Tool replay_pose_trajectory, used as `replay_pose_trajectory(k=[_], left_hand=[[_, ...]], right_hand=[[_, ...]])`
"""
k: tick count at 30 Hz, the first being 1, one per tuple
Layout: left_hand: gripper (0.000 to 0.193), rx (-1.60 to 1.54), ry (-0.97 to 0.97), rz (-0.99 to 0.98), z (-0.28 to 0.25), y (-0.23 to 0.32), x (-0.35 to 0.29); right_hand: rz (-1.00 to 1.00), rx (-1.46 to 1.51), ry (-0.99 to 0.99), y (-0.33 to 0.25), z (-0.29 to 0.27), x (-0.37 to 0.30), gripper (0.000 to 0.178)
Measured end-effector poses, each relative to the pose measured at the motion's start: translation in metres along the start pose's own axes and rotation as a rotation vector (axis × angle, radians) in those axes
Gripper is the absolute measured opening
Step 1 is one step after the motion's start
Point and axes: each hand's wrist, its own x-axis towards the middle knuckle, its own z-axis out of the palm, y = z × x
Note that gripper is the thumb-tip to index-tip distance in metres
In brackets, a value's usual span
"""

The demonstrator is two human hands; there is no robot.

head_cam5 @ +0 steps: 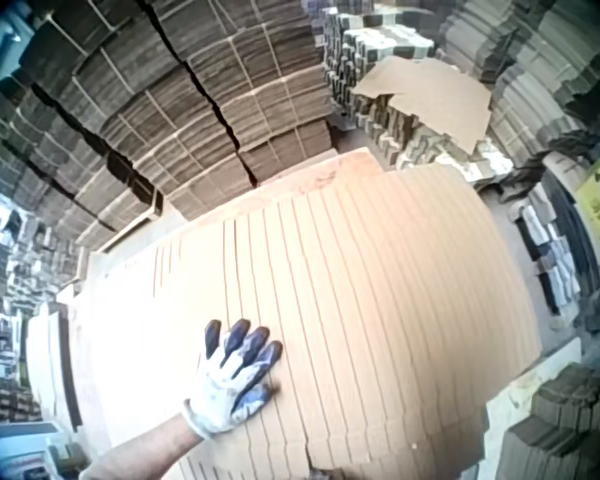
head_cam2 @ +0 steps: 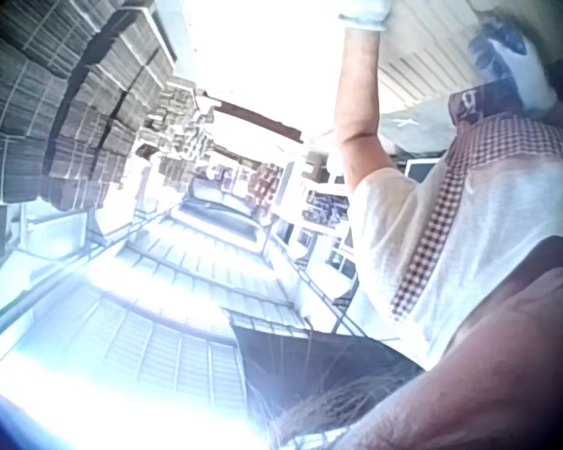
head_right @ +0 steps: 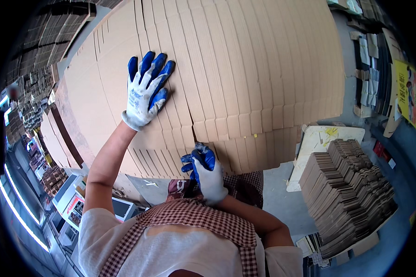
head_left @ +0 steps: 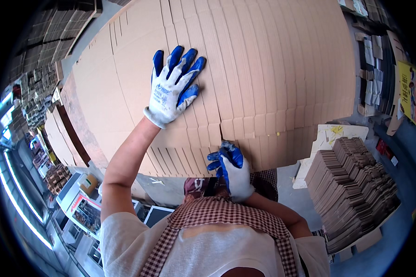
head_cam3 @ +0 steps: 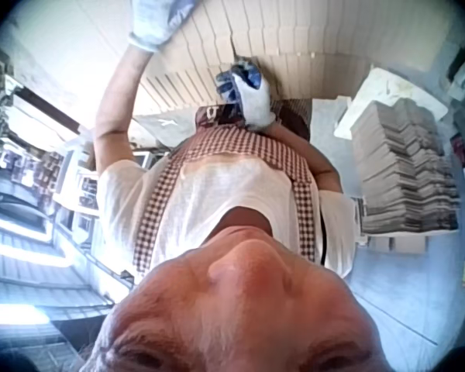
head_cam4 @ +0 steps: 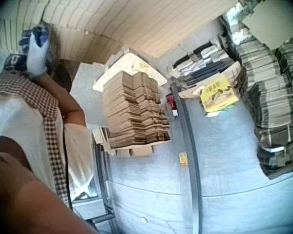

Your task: The person applies a white adhesive substance to a large corrugated cardboard sheet using a putty knife. They scoop the adhesive from a container and spread it in parallel lines across the surface of the cardboard.

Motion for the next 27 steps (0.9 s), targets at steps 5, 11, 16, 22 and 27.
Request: replay_pose_trajectory(k=[5,11,16,22,27], left_hand=[[0.056,0.007,-0.045,0.011,-0.004,0.001,0.003],[0.058,0.006,-0.074,0.016,-0.009,0.002,0.003],[0.059,0.012,-0.08,0.019,-0.01,0.003,0.003],[0.062,0.002,-0.048,-0.003,-0.007,0.007,0.003],[0.061,0.004,-0.015,-0.007,-0.001,0.007,0.004]], right_hand=[[-0.037,-0.091,-0.029,-0.003,-0.002,0.009,0.017],[-0.037,-0.15,0.003,-0.007,-0.001,0.01,0.013],[-0.057,-0.129,0.005,-0.005,-0.003,0.013,0.013],[-0.103,-0.125,0.061,-0.002,-0.004,0.014,0.019],[-0.45,-0.383,0.038,0.015,-0.012,0.0,0.032]])
